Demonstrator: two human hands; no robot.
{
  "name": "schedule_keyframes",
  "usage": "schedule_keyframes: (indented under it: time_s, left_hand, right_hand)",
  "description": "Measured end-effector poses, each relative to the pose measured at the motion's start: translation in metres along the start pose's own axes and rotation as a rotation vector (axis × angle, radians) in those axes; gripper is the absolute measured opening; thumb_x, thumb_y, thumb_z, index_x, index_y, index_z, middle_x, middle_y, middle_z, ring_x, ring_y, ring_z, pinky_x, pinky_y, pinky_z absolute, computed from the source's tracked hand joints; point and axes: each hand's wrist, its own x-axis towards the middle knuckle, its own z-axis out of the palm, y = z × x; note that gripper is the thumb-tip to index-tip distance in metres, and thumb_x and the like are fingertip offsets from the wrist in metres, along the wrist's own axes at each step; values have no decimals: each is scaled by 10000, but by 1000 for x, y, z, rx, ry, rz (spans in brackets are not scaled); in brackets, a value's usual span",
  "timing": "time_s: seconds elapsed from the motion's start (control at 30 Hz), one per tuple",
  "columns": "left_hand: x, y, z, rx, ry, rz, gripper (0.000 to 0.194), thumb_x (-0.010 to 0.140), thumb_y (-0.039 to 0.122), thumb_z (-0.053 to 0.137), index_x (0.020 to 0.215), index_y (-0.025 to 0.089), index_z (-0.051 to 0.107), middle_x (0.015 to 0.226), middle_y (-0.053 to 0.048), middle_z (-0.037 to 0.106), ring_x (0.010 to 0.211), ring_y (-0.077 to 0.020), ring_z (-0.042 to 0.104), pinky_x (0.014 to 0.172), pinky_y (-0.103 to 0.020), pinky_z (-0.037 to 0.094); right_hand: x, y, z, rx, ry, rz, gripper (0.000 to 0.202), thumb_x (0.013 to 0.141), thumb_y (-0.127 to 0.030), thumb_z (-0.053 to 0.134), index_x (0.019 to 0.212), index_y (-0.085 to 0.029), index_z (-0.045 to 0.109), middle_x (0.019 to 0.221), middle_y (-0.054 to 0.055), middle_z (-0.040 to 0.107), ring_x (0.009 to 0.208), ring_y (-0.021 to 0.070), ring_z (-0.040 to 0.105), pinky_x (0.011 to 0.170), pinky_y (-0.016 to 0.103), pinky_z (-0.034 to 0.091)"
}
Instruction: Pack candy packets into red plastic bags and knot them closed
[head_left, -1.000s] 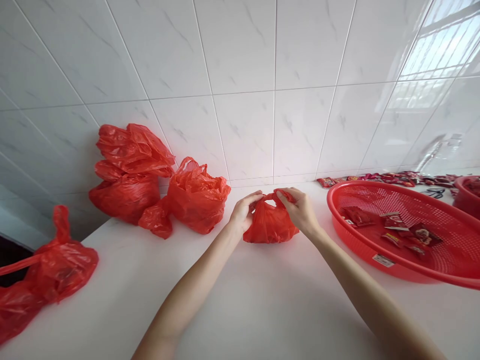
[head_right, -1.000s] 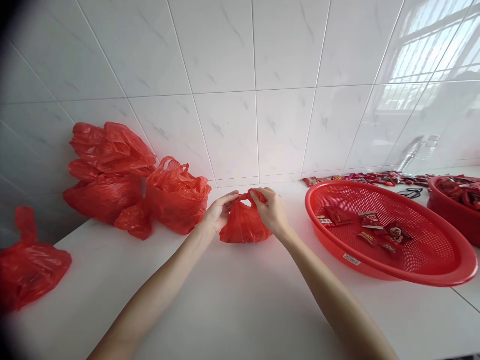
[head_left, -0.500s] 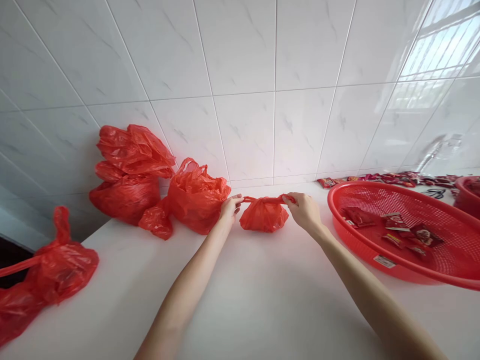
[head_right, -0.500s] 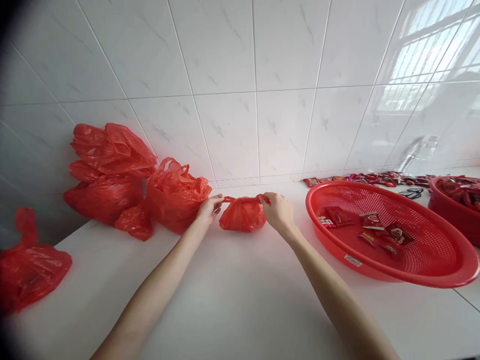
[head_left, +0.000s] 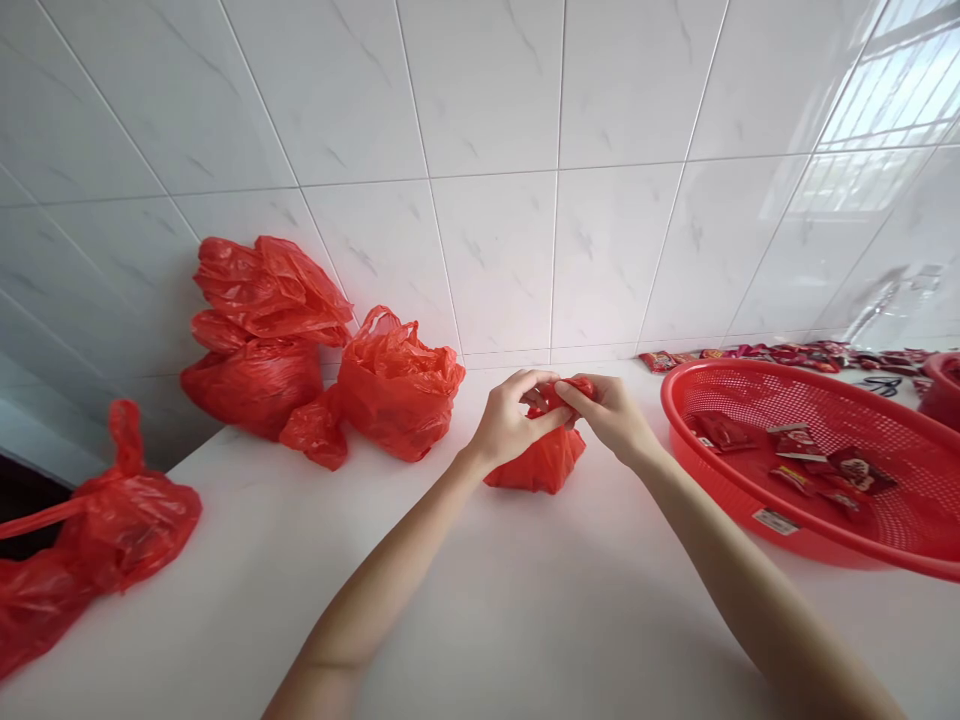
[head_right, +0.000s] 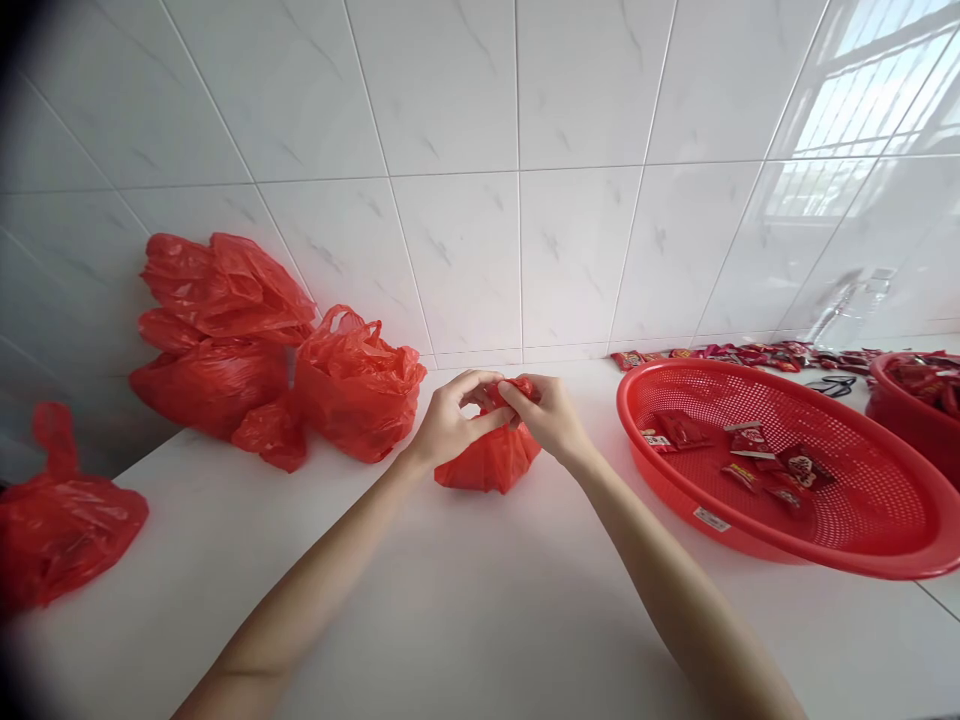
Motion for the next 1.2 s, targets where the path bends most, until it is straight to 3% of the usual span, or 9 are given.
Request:
schedule_keyframes:
  time_s: [0.2,0.3,0.4,0.5,0.63,0.7,0.87,1.07,1.2]
  left_hand:
    - [-2,0,2,-24,-25,-32,342,828,227,694,1168,217,655,912,-22,721,794,-162,687,773,-292,549]
    - [0,-5,-1,-77,-10,-51,406,841,221,679,1244,226,630,1017,-41,732,875,-178,698,819,-307,549]
    - [2,-6,-3,-184,12,-108,412,819,198,683,1228,215,634,1030,-49,721,937,-189,682,840,-314,547]
    - [4,-2,-5,-310,12,-148,389,786,182,700,1171,200,644,981,-42,709,908,-182,671,834,-316,547]
    - [6,1,-8,-423,57,-156,382,738,171,738,1108,203,648,885,-9,686,816,-153,650,781,-296,530]
    - [8,0,-11,-475,134,-152,392,719,169,751,1092,210,638,837,13,672,773,-132,630,769,-281,516]
    - [16,3,-23,-539,354,-81,372,666,139,766,994,221,613,777,45,635,730,-107,602,754,-252,495]
    - [13,14,-28,-451,273,-115,277,680,178,752,927,205,630,740,36,617,707,-117,595,720,-261,502]
    - [8,17,-23,-368,191,-111,264,714,235,752,948,207,634,771,25,628,737,-135,611,746,-281,518]
  right_hand:
    - [-3,-11,-10,-59,-117,11,469,811,-611,675,666,-165,676,680,45,675,640,167,626,651,321,538]
    - [-2,-10,-18,-155,-163,29,355,822,-517,707,900,-171,717,753,50,710,709,195,674,699,339,544]
    - [1,-1,-22,-205,-232,40,413,755,-421,786,1089,-199,687,942,77,740,873,235,692,786,372,545]
    - [7,12,-20,-153,-365,0,387,766,-442,775,1061,-208,688,1104,80,715,1015,241,661,883,385,522]
    - [10,29,-10,-71,-524,52,379,773,-540,764,808,-183,641,773,-3,655,739,171,615,704,325,499]
    - [8,35,-5,-9,-522,113,422,733,-551,797,722,-179,598,687,-26,610,658,149,582,648,306,481]
    - [4,45,7,159,-539,191,436,691,-510,837,908,-160,697,876,40,725,800,210,677,742,336,540]
    - [4,43,11,-52,-561,75,349,722,-429,820,919,-170,694,865,38,731,794,217,669,738,361,546]
    - [4,32,9,-62,-420,-99,390,773,-453,787,1051,-205,672,1064,58,724,981,244,664,942,439,509]
